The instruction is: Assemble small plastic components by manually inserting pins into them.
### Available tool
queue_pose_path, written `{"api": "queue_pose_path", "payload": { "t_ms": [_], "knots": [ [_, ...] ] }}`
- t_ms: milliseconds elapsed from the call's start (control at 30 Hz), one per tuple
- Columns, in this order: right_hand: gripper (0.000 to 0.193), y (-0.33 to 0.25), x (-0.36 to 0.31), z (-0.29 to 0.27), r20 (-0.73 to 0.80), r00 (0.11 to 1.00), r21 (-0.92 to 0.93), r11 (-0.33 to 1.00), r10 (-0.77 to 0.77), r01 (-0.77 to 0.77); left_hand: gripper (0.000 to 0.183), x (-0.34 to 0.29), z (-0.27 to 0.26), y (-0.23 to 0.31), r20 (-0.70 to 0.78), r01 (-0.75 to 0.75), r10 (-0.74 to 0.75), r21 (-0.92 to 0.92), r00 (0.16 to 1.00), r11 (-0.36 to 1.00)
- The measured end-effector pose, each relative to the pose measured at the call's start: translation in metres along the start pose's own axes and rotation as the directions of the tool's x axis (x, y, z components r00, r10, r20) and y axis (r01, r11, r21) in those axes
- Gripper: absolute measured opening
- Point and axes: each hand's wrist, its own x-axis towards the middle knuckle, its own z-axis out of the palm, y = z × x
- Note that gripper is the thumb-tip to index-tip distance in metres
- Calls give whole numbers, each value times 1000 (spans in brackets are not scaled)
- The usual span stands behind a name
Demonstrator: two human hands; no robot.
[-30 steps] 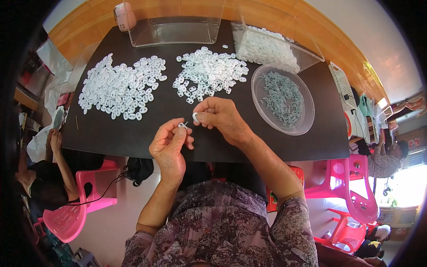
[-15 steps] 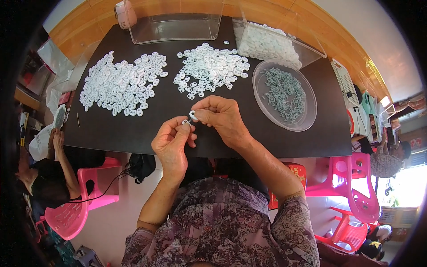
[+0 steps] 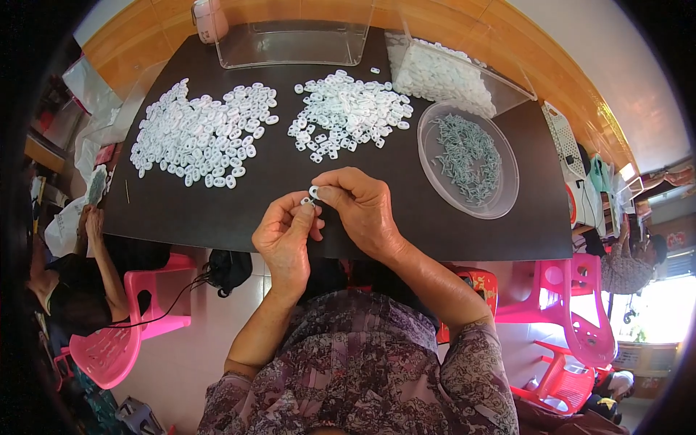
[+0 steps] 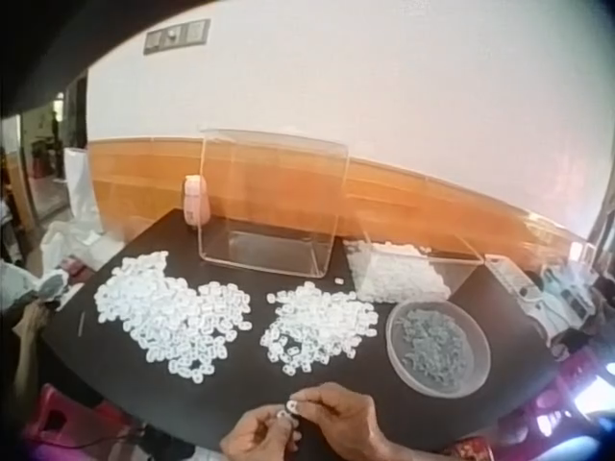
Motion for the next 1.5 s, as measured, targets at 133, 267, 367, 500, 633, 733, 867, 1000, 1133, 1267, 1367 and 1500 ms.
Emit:
{"api": "queue_pose_path", "payload": {
  "t_ms": [133, 267, 367, 500, 633, 733, 867, 1000, 1133, 1267, 1367, 1500],
  "knots": [
    [12, 1, -5, 6, -34, 999, -38, 999, -9, 8, 14, 0, 0, -2, -8, -9, 9, -21, 1000, 1000],
    [13, 5, -9, 11, -60, 998, -16, 1000, -6, 5, 15, 0, 0, -6, -4, -49, 49, -9, 999, 999],
    [13, 9, -10, 11, -51, 999, -27, 1000, -13, 12, 16, 0, 2, -3, -5, -12, 12, -73, 1000, 997],
    [16, 13, -11, 12, -32, 994, -68, 993, -103, 101, 20, 1, 0, -4, 5, -49, 50, -123, 999, 991],
    [20, 8, -12, 10, -23, 994, -86, 991, -108, 106, 24, 3, 0, -4, 16, -29, 31, -98, 999, 995],
    [26, 8, -11, 8, 20, 976, -197, 956, -218, 217, 24, 4, -3, -2, 29, -35, 38, -102, 999, 994],
    [31, 3, -12, 8, 59, 984, -229, 957, -167, 176, 23, 5, -1, 4, 7, -17, 18, -133, 1000, 991],
    [36, 0, -11, 6, 90, 968, -285, 926, -233, 249, 23, 4, 1, 6, -9, -12, 10, -159, 1000, 987],
    [37, -5, -8, 5, 116, 959, -348, 894, -257, 282, 21, 2, 2, 11, -48, 44, -53, -186, 997, 982],
    [34, -4, -6, 4, 145, 923, -426, 819, -357, 384, 21, 2, 0, 10, -19, 52, -56, -171, 998, 984],
    [33, 0, -10, 6, 114, 944, -351, 876, -311, 331, 20, 2, -2, 10, 4, 37, -37, -148, 999, 988],
    [34, 5, -10, 8, 95, 957, -287, 913, -275, 290, 20, 3, -7, 4, 20, -18, 20, -86, 1000, 996]
  ]
}}
